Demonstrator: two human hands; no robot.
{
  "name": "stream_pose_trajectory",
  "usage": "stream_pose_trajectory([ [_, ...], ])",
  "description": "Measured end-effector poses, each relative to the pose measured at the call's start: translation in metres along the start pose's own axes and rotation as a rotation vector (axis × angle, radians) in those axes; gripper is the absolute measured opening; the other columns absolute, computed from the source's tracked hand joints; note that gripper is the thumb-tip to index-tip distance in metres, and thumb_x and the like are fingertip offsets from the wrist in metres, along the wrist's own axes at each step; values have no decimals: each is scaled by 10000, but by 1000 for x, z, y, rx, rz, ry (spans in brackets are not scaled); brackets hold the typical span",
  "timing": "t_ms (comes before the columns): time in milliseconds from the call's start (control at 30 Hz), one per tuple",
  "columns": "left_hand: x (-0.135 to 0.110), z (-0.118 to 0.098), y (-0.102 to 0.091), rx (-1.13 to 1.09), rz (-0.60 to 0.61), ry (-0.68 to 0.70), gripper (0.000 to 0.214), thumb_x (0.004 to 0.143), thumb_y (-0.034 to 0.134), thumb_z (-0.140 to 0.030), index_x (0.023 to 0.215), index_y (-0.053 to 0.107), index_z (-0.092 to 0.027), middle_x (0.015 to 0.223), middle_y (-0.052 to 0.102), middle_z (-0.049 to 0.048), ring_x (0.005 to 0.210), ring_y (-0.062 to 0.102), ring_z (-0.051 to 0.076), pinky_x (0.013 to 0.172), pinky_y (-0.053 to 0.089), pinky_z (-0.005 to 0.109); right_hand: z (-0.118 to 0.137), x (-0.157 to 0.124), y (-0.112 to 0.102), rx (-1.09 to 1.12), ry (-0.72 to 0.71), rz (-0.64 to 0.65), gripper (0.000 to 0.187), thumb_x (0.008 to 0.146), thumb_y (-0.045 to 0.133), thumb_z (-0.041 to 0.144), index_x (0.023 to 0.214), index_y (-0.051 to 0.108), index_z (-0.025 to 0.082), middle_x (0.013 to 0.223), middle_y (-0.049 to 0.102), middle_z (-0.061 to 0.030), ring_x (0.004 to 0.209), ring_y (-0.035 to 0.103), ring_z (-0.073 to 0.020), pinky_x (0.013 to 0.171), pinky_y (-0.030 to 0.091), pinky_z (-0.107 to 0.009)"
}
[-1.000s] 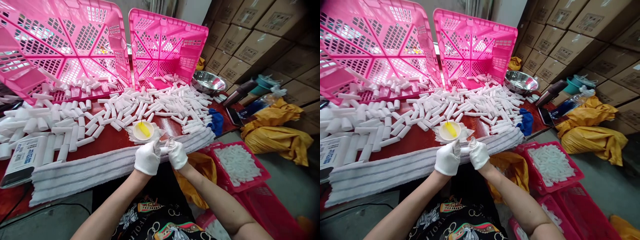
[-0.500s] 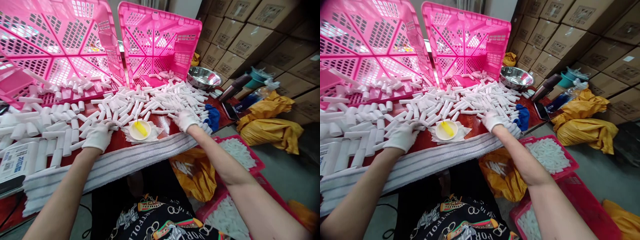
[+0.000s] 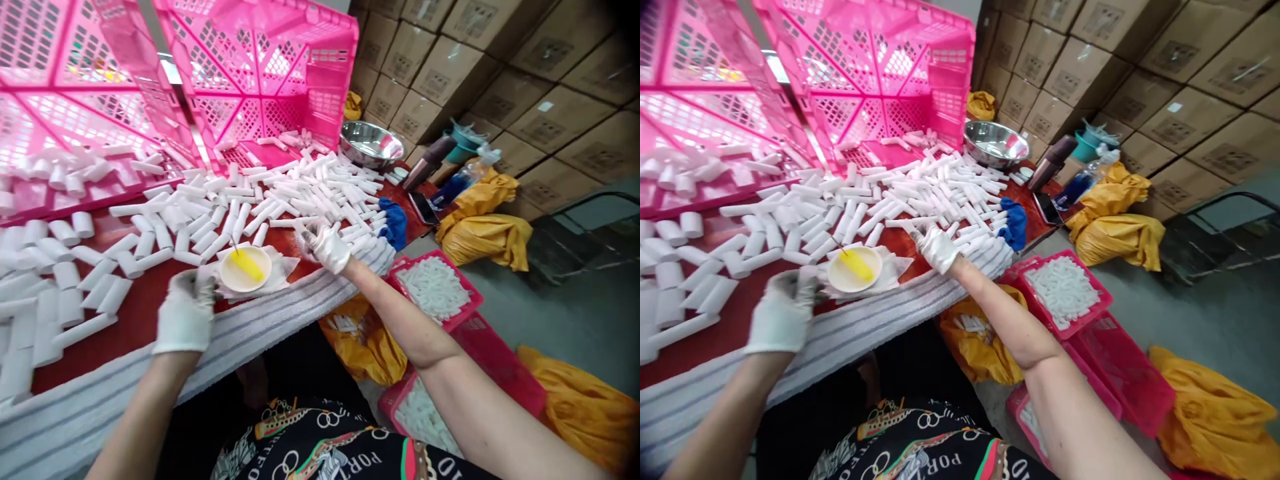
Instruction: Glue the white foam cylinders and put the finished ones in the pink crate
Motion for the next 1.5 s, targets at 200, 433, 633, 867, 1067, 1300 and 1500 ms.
stream_pose_trajectory([
  [200,17,-8,23,85,75,72,479,849,427,-459,1222,485,-163,1045,657,148,942,638,271,815,482,374,33,-15,43,401,-117,350,368,825,533,376,1100,582,135,839,644,-25,532,504,-66,500,414,-201],
  [433,24,-11,20,92,95,105,439,858,426,-419,1197,507,-152,980,676,144,908,650,272,767,491,350,45,12,80,417,-158,295,395,816,541,433,1068,629,141,806,667,-33,640,580,-98,574,458,-205],
  [633,23,-8,21,16,102,127,425,862,428,-421,1191,503,-164,1014,674,120,895,654,238,758,496,316,43,11,85,266,-264,228,309,773,591,398,951,692,166,862,675,-29,822,613,-165,773,483,-268],
  [867,26,-5,26,-54,88,152,400,862,437,-392,1181,508,-162,1024,670,109,879,654,211,780,495,298,41,-4,80,314,-283,201,376,798,576,384,1116,639,195,1043,648,-52,940,593,-172,877,450,-295],
  [1067,24,-8,25,-84,100,138,393,865,440,-384,1180,512,-160,1043,666,113,905,650,212,794,496,299,34,-6,95,348,-222,298,414,784,563,500,936,693,138,787,655,-46,704,606,-165,649,478,-267],
  [1300,24,-4,26,-120,97,129,426,865,435,-410,1200,495,-154,1090,653,120,936,645,213,804,496,300,45,-15,94,303,-290,245,353,816,543,446,1002,680,180,888,655,-76,784,614,-185,734,487,-305],
  [1500,22,-9,23,-91,93,148,393,865,441,-395,1174,517,-165,1053,665,112,925,647,218,799,492,304,47,-19,83,372,-257,229,314,755,620,395,986,675,189,950,665,-65,889,622,-212,819,493,-333],
])
Point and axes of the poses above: each hand's wrist, its own x-axis towards the middle knuckle, its own y-axis out of the palm, z = x × y, the point moved 10 cm from there along x, towards the middle knuckle
